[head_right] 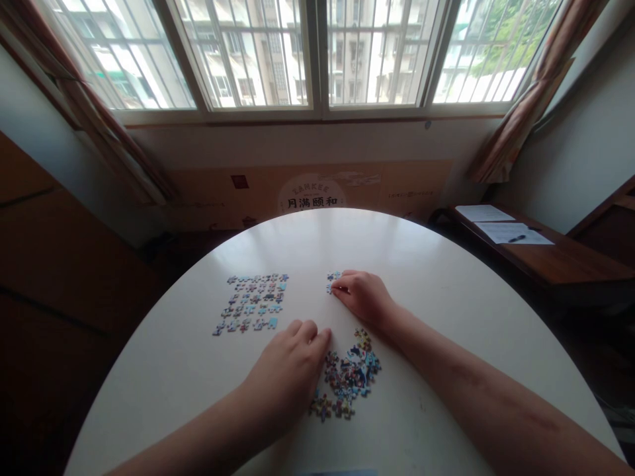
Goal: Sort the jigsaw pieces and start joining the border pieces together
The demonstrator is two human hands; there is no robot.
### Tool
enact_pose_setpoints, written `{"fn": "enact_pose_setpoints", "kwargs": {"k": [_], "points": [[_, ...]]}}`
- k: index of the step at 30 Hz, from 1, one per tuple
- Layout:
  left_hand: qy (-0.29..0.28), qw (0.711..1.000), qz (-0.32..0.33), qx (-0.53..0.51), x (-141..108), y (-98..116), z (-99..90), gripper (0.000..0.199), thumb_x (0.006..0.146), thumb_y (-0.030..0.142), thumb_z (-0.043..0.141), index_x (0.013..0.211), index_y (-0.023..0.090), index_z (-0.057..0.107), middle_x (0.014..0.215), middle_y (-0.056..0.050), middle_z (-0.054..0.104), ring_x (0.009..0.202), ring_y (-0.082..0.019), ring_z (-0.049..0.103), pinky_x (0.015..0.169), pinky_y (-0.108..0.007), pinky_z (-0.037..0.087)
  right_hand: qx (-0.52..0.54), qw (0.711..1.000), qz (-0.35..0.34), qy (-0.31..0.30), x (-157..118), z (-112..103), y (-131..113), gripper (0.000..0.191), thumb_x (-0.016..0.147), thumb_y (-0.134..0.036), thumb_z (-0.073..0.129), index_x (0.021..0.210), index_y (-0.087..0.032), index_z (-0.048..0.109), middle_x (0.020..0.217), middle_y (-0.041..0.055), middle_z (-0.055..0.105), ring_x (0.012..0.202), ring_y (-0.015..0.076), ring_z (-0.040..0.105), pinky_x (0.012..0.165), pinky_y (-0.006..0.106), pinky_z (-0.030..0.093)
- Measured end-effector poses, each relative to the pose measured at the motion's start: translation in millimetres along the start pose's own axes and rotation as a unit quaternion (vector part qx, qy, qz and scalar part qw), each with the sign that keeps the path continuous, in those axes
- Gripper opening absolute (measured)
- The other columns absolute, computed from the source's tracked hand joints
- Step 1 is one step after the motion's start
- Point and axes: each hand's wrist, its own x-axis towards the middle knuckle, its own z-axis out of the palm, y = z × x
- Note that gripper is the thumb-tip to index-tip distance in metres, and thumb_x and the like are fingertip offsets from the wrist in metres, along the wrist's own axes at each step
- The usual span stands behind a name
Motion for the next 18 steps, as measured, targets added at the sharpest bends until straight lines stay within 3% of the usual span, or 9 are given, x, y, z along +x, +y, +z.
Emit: {"fn": "enact_pose_setpoints", "kwargs": {"k": [11,18], "points": [[0.012,1.000,0.009,0.005,-0.9,0.3,0.1,0.035,0.090,0.018,0.047,0.121,0.013,0.061,0.108,-0.014,0.062,0.097,-0.030,0.055,0.085,-0.046,0.052,0.017,1.000,0.002,0.003,-1.9,-0.8,2.0,0.015,0.091,-0.024,0.064,0.088,-0.027,0.078,0.091,0.0018,0.075,0.078,0.0180,0.068,0.072,0.029,0.047],[-0.024,1.000,0.014,-0.006,-1.4,0.6,-8.5,0.040,0.086,0.009,0.047,0.123,0.010,0.061,0.113,-0.014,0.063,0.101,-0.029,0.056,0.090,-0.044,0.052,0.069,0.997,0.010,-0.013,-2.2,-7.7,5.1,0.019,0.092,-0.025,0.061,0.103,-0.021,0.076,0.093,0.0064,0.074,0.075,0.0176,0.064,0.073,0.032,0.048]]}}
